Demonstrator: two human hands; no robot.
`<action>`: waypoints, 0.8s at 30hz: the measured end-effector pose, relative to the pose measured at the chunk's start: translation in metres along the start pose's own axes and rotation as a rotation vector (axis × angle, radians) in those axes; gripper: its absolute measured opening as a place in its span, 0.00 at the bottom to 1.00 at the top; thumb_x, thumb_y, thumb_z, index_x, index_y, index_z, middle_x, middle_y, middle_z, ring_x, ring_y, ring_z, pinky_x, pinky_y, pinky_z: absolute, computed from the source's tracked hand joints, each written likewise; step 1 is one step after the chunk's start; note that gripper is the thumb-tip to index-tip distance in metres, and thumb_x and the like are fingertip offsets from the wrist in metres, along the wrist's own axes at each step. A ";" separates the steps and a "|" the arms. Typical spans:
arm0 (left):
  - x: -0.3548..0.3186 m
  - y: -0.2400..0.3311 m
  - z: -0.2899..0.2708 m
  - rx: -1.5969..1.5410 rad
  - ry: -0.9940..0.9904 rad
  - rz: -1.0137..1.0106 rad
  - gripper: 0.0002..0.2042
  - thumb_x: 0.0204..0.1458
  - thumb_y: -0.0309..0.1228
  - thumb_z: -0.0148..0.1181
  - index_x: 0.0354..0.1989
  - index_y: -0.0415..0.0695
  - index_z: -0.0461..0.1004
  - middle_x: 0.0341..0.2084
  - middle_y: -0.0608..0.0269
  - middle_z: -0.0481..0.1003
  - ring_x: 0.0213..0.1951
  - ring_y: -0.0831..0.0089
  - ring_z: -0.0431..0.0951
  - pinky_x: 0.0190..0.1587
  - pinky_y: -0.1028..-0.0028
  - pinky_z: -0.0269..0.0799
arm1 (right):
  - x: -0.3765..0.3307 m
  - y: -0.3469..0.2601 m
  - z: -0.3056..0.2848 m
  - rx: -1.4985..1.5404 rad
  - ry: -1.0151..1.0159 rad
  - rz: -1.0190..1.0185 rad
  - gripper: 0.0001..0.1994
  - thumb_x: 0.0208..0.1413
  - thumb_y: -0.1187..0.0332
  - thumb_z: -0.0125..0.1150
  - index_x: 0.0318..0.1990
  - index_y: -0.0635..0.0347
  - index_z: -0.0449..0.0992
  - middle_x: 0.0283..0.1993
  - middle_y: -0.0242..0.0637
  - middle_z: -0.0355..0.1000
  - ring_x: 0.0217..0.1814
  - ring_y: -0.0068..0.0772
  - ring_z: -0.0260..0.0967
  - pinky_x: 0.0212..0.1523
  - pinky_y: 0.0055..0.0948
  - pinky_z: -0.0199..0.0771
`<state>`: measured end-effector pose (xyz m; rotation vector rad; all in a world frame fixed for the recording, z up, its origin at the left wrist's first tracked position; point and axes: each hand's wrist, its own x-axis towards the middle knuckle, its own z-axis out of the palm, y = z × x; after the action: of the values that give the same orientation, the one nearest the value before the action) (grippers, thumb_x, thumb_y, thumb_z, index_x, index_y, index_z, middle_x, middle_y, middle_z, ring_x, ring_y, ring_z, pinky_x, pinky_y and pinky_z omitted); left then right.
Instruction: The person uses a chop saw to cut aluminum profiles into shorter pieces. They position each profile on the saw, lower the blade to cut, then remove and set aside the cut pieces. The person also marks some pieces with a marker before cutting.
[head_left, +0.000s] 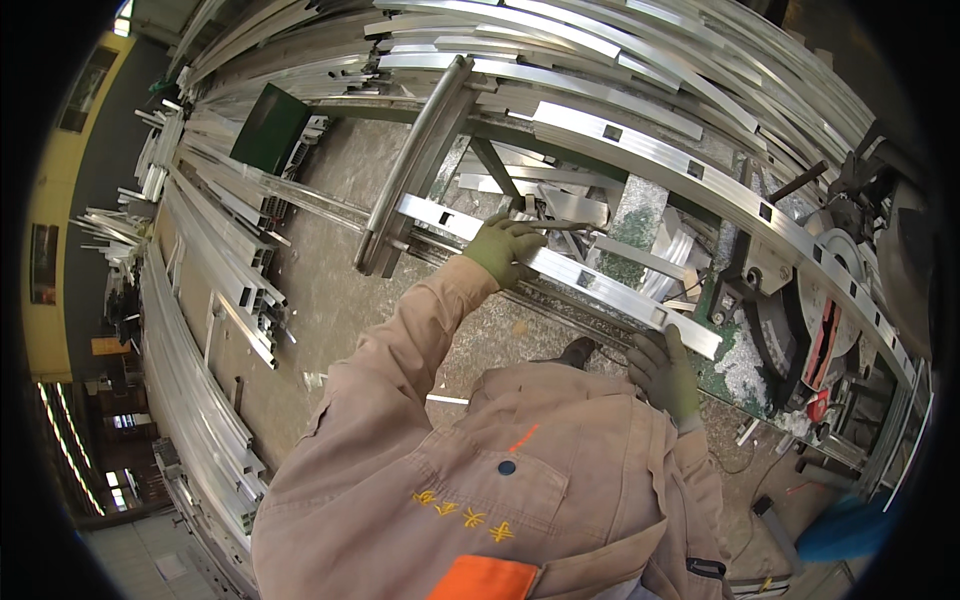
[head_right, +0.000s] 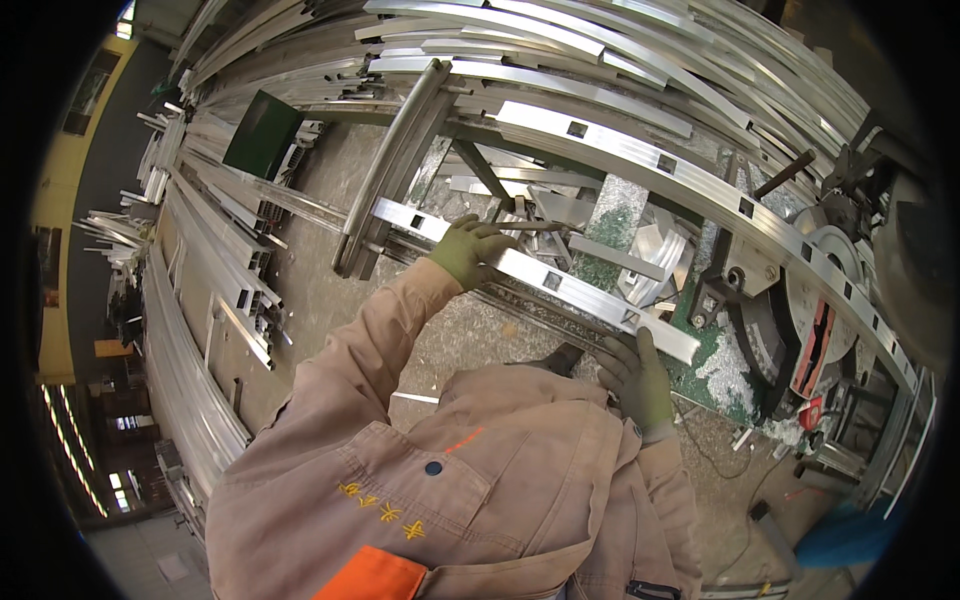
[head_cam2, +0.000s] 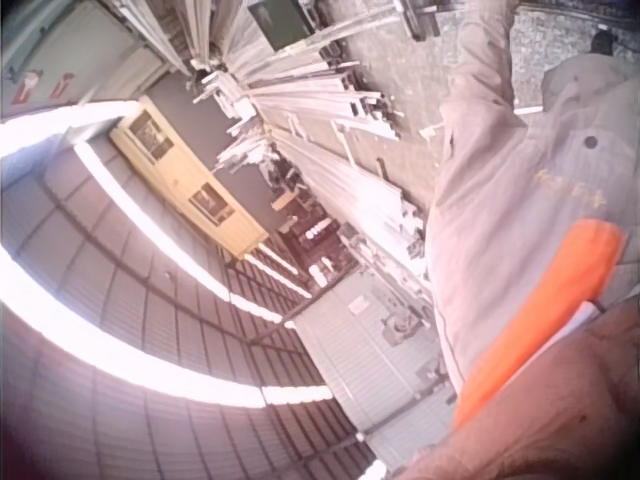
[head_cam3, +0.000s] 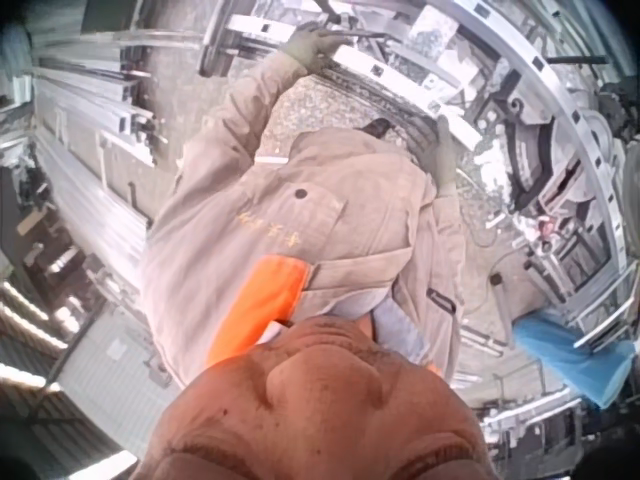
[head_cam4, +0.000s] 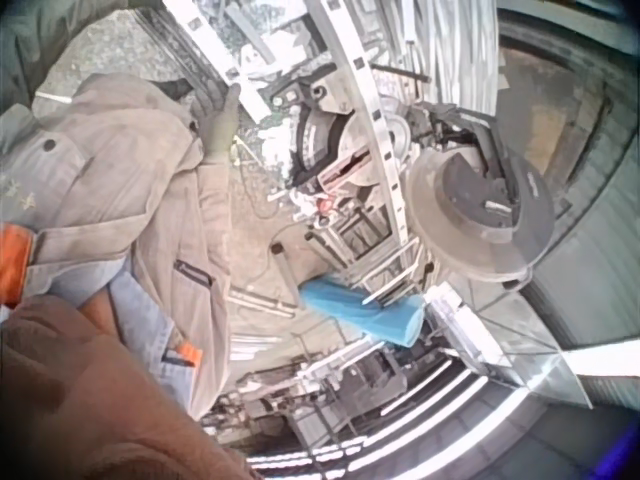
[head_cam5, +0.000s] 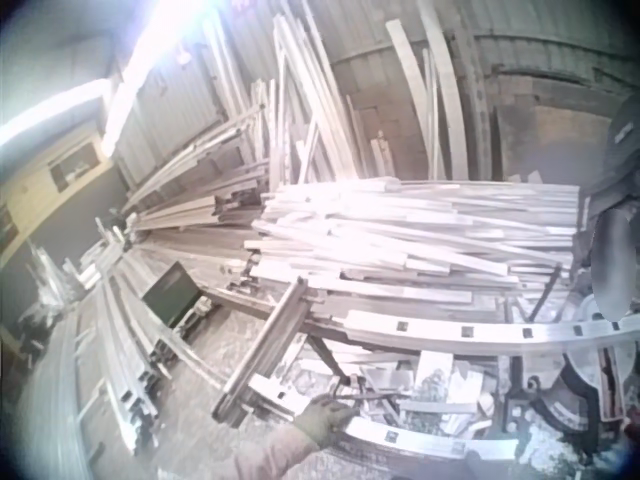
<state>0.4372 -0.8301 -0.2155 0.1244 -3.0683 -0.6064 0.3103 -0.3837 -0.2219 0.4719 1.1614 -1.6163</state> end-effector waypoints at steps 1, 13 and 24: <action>-0.001 -0.009 -0.001 -0.006 -0.004 0.028 0.33 0.51 0.37 0.85 0.70 0.58 0.85 0.65 0.58 0.88 0.71 0.44 0.84 0.85 0.38 0.66 | 0.001 -0.001 0.004 0.004 0.017 -0.005 0.42 0.79 0.29 0.64 0.81 0.56 0.73 0.81 0.45 0.78 0.72 0.50 0.81 0.71 0.52 0.82; 0.027 0.036 -0.020 0.254 -0.095 -0.047 0.51 0.45 0.51 0.92 0.80 0.50 0.78 0.72 0.54 0.85 0.78 0.46 0.79 0.86 0.36 0.62 | -0.045 -0.019 0.006 -0.083 0.111 -0.146 0.28 0.85 0.45 0.65 0.72 0.62 0.80 0.61 0.38 0.87 0.53 0.31 0.87 0.54 0.35 0.89; 0.271 0.282 -0.016 0.077 0.460 0.473 0.32 0.55 0.47 0.88 0.66 0.47 0.86 0.69 0.53 0.86 0.71 0.45 0.83 0.77 0.45 0.75 | -0.119 -0.050 -0.041 -0.211 0.277 -0.439 0.24 0.85 0.50 0.66 0.68 0.64 0.84 0.59 0.38 0.88 0.53 0.29 0.86 0.56 0.32 0.88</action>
<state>0.1466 -0.5977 -0.0950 -0.3930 -2.5384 -0.3658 0.3014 -0.2884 -0.1261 0.3226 1.7174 -1.8067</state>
